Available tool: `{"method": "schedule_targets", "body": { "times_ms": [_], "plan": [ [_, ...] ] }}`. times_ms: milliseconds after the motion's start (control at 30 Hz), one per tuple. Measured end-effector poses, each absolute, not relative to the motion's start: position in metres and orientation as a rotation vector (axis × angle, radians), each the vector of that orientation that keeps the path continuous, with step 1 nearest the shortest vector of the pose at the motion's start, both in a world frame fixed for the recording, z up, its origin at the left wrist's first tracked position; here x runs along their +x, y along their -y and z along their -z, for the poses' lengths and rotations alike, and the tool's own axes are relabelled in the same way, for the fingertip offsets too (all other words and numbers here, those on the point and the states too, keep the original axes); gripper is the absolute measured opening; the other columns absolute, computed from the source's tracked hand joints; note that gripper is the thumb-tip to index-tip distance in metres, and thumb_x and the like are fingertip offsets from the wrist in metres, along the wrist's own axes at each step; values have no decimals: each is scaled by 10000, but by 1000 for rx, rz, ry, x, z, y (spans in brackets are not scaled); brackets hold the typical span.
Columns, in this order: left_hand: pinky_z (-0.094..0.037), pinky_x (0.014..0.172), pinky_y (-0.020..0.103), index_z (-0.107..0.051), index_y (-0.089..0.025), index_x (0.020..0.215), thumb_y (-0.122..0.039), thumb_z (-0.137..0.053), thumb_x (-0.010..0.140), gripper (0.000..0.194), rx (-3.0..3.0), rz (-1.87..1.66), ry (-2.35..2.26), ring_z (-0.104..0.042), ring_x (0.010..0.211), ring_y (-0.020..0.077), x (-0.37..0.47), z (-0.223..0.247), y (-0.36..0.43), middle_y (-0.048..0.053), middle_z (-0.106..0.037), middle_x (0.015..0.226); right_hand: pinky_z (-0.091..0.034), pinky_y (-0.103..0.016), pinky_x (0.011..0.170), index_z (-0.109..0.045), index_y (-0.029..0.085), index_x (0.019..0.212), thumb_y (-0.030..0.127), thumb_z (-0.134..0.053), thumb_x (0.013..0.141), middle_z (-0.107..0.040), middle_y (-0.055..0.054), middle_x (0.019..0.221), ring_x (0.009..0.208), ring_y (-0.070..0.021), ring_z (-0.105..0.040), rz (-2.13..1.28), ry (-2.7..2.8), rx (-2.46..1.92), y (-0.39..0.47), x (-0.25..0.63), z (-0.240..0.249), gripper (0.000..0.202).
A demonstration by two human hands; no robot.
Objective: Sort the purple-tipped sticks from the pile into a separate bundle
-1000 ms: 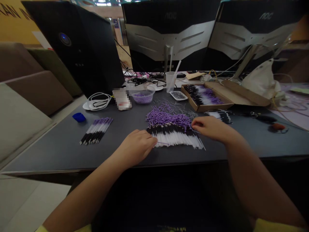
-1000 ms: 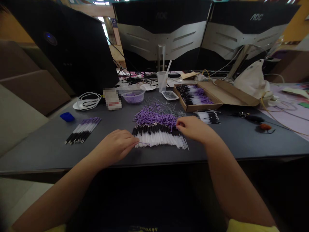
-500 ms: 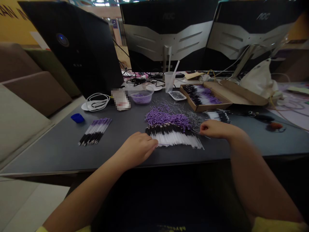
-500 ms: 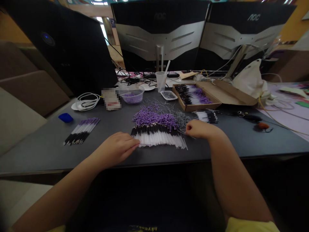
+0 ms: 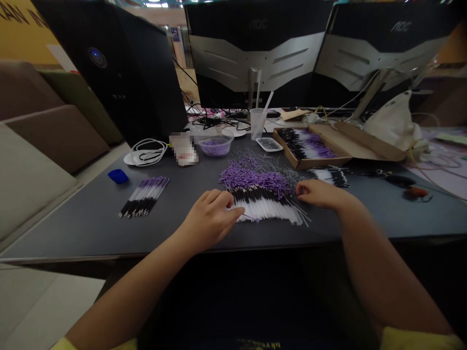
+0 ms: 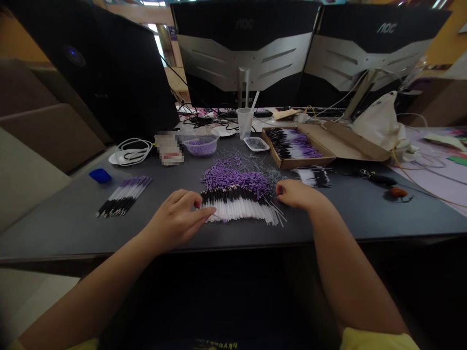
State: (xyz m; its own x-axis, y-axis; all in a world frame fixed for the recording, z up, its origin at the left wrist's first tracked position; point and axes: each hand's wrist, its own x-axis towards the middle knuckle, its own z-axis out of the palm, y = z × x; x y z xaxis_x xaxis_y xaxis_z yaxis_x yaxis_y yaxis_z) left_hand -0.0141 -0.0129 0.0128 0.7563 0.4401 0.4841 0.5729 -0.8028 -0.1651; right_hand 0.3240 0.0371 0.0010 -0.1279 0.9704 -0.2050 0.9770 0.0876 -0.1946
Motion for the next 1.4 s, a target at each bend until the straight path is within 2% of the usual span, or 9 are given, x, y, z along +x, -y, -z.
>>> {"method": "schedule_targets", "body": {
  "times_ms": [167,300,433,633,767,900,967,1200,1400],
  "plan": [
    [-421,577,244,-623,-168,1121,-150,-474,913,256,-2697,765,607,-528,616,120,-18,-12,15,13,-607,692,-385,-263,582,-623,167,768,165,-521,752,-664,-58,760,662,-167,-584,410,-2290,2070,-36,317,1,103],
    [-514,766,277,-594,-139,1164,-148,-465,916,279,-2847,776,618,-634,884,151,-17,-6,9,80,-687,1025,-393,-274,611,-593,173,759,186,-514,775,-656,-59,782,687,-168,-572,387,-2417,2070,-30,314,-4,82],
    [-520,858,306,-600,-147,1175,-238,-482,933,284,-2973,775,760,-636,967,162,-15,4,-4,84,-690,1047,-409,-283,611,-579,184,780,225,-529,793,-647,-43,769,691,-168,-571,454,-2581,2150,-26,303,-7,67],
    [-521,831,268,-615,-176,1150,-177,-439,938,276,-2982,921,936,-655,920,128,-15,20,-13,54,-694,1038,-514,-300,598,-629,180,975,236,-618,765,-663,-31,754,646,-160,-635,1399,-2804,2198,-24,268,5,217],
    [-522,833,288,-502,-195,1308,-198,-411,956,364,-2921,889,945,-656,946,144,-14,23,-12,68,-683,1083,-556,-324,679,-659,184,833,265,-711,724,-689,-27,739,709,-169,-675,1977,-2832,2072,-20,244,11,145],
    [-520,812,295,-498,-195,1306,-179,-425,945,369,-2887,848,903,-660,910,151,-15,26,-13,69,-688,1045,-564,-270,632,-618,189,790,289,-788,663,-700,-4,796,726,-144,-687,2852,-2470,1927,-16,232,10,235],
    [-517,815,297,-508,-184,1292,-155,-430,936,366,-2889,840,884,-658,905,153,-16,27,-14,73,-686,1040,-566,-252,635,-617,190,789,280,-798,658,-707,0,823,748,-137,-690,3092,-2296,1804,-15,231,10,241],
    [-515,789,290,-519,-165,1273,-146,-417,932,356,-2887,794,853,-649,894,153,-16,27,-14,81,-678,1010,-577,-258,657,-624,204,799,268,-777,701,-710,8,858,794,-135,-692,3211,-2291,1573,-15,233,14,192],
    [-512,782,294,-512,-167,1285,-142,-405,928,374,-2910,777,843,-641,882,155,-17,27,-15,80,-673,994,-554,-221,572,-617,203,796,289,-781,695,-705,15,823,696,-119,-687,3125,-2402,1642,-15,230,16,211]
  ]
}}
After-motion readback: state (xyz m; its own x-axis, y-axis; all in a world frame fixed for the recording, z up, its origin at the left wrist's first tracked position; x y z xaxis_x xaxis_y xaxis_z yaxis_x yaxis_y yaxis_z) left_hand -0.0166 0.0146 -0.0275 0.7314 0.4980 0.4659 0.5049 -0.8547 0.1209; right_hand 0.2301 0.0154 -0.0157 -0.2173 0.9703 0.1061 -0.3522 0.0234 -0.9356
